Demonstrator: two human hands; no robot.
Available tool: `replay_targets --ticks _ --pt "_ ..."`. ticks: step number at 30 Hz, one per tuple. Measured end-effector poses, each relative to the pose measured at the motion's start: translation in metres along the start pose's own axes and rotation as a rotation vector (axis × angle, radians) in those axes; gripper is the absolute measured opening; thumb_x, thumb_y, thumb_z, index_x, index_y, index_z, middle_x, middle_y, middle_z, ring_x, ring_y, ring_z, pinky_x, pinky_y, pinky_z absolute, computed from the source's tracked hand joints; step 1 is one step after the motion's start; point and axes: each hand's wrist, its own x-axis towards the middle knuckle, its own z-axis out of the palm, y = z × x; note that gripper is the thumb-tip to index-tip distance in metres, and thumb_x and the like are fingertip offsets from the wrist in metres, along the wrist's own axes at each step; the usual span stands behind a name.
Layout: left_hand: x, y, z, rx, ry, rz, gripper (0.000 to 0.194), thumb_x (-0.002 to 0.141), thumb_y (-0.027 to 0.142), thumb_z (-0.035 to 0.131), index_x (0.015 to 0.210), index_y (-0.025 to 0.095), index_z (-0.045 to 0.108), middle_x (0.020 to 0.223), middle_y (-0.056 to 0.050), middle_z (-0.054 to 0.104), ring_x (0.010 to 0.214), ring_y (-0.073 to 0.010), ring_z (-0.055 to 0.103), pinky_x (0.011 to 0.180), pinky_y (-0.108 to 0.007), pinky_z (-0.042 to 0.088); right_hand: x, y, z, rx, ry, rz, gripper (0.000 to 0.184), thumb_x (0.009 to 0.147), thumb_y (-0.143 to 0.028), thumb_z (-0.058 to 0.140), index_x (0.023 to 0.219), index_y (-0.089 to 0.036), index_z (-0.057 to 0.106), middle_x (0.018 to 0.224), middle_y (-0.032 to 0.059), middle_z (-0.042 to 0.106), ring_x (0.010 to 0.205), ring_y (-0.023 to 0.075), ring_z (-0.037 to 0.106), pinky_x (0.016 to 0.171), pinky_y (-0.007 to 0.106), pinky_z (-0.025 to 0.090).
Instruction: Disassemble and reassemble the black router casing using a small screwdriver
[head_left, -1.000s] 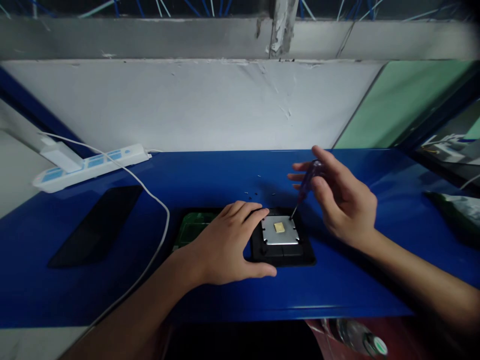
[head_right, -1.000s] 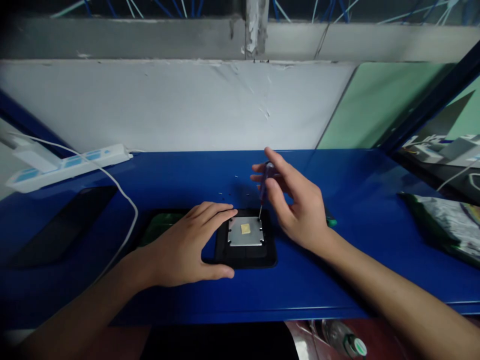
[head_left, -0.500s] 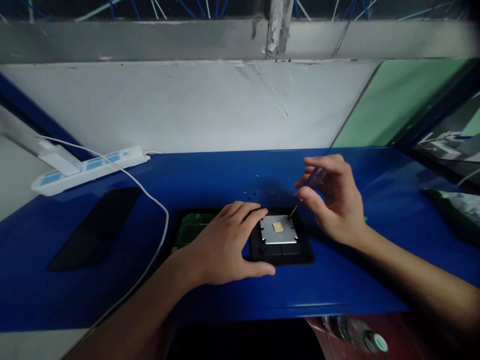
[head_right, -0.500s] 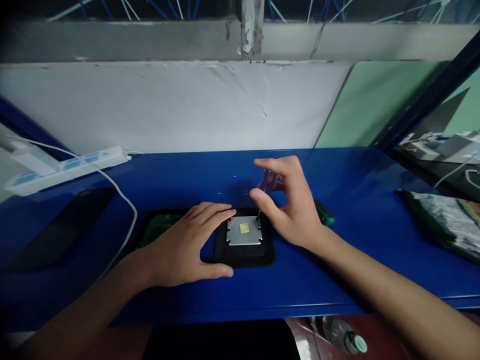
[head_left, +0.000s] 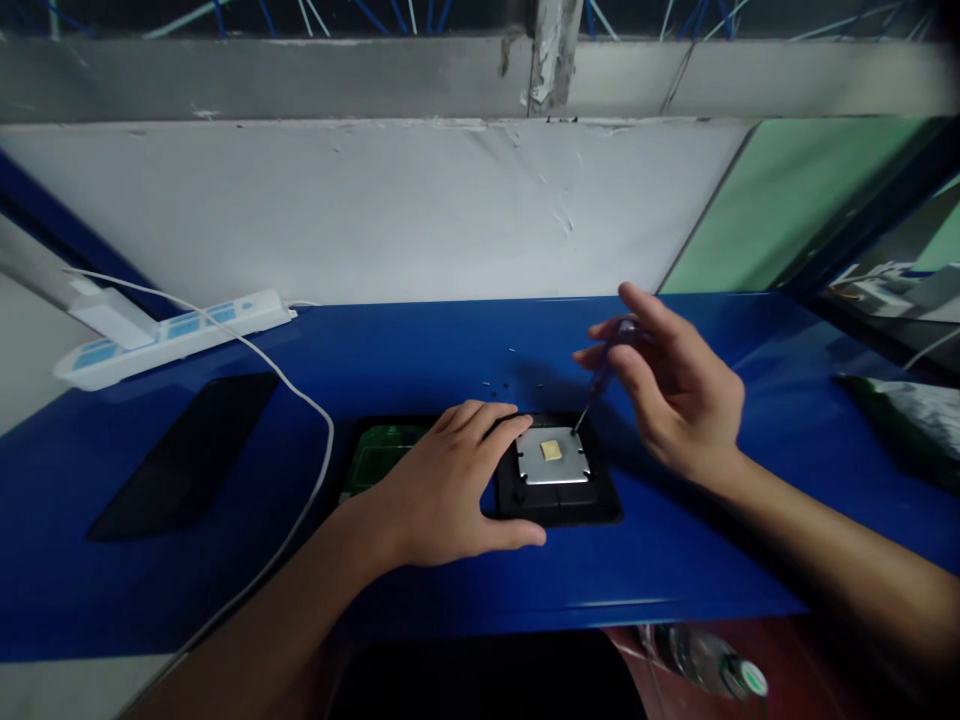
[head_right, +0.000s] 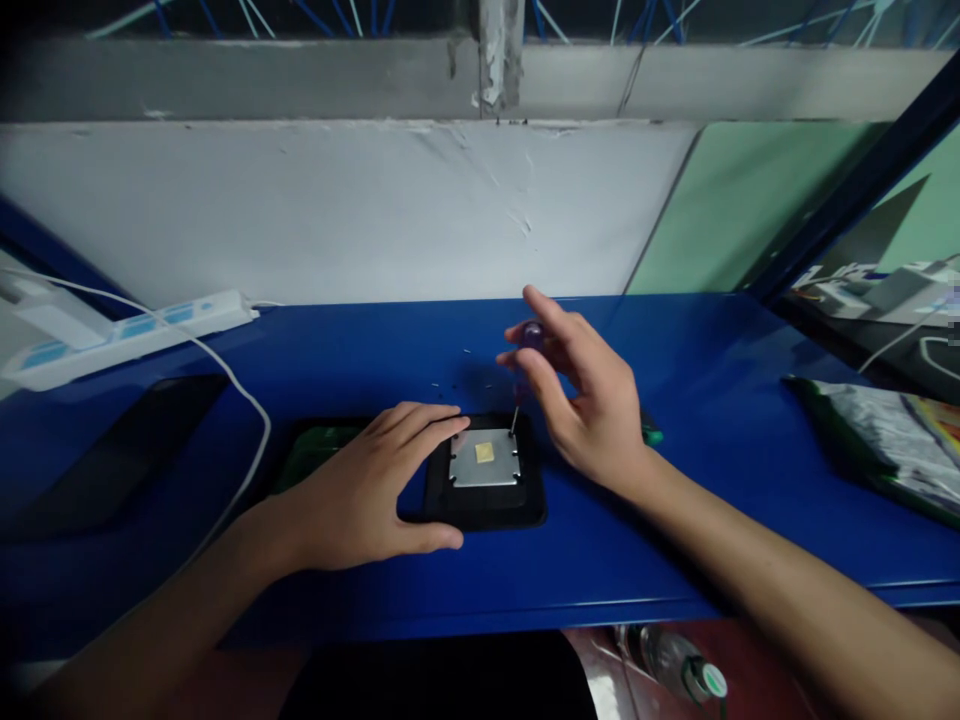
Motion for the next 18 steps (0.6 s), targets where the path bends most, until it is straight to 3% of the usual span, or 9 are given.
replay_targets --ticks 5,7,10,12,14,18 --pt "-0.0008 -0.0008 0.0015 0.009 -0.009 0.004 0.091 0.077 0.066 0.07 0.147 0.016 0.04 0.151 -0.016 0.043 0.137 -0.038 0.039 0.113 -0.056 0.034 0.0052 0.0065 -0.002 -0.091 0.049 -0.083 0.037 0.083 -0.032 0.077 0.119 -0.034 0.066 0.093 0.0026 0.058 0.069 0.0167 0.065 0.061 0.038 0.062" --pt "-0.0015 -0.0006 0.0021 0.005 0.007 0.003 0.091 0.076 0.066 0.072 0.147 0.017 0.041 0.15 -0.015 0.044 0.137 -0.0379 0.04 0.113 -0.056 0.035 0.0047 0.0071 -0.0029 -0.057 0.025 -0.041 0.033 0.09 -0.038 0.068 0.123 -0.034 0.065 0.101 0.0044 0.059 0.074 0.0178 0.068 0.066 0.04 0.063" --pt "-0.0019 0.0006 0.002 0.0 0.031 0.001 0.09 0.074 0.064 0.075 0.145 0.019 0.043 0.148 -0.014 0.046 0.135 -0.0369 0.042 0.113 -0.054 0.036 0.0015 0.0034 -0.0019 0.056 -0.042 0.056 0.04 0.102 -0.039 0.045 0.141 -0.038 0.051 0.12 0.0062 0.062 0.094 0.0207 0.071 0.081 0.043 0.064" --pt "-0.0016 0.0013 0.0015 0.005 0.034 0.0 0.09 0.073 0.064 0.076 0.145 0.019 0.044 0.147 -0.014 0.047 0.134 -0.0364 0.043 0.113 -0.053 0.036 -0.0003 -0.0001 0.0 0.09 -0.087 0.088 0.044 0.103 -0.036 0.041 0.147 -0.039 0.043 0.127 0.0056 0.063 0.097 0.0203 0.072 0.082 0.043 0.064" --pt "-0.0012 0.0011 0.0011 0.013 0.035 0.005 0.09 0.073 0.064 0.075 0.144 0.019 0.045 0.147 -0.015 0.048 0.134 -0.0364 0.043 0.112 -0.052 0.036 -0.0005 -0.0017 0.0016 0.067 -0.098 0.083 0.045 0.102 -0.032 0.046 0.147 -0.037 0.043 0.12 0.0051 0.066 0.088 0.0187 0.073 0.076 0.041 0.065" --pt "-0.0012 -0.0014 0.0021 0.018 0.035 0.021 0.089 0.075 0.067 0.072 0.145 0.019 0.043 0.148 -0.015 0.047 0.134 -0.0366 0.043 0.111 -0.053 0.036 0.0034 0.0027 0.0002 -0.039 -0.042 -0.014 0.042 0.09 -0.029 0.068 0.131 -0.032 0.059 0.092 0.0014 0.063 0.071 0.0165 0.066 0.064 0.037 0.061"
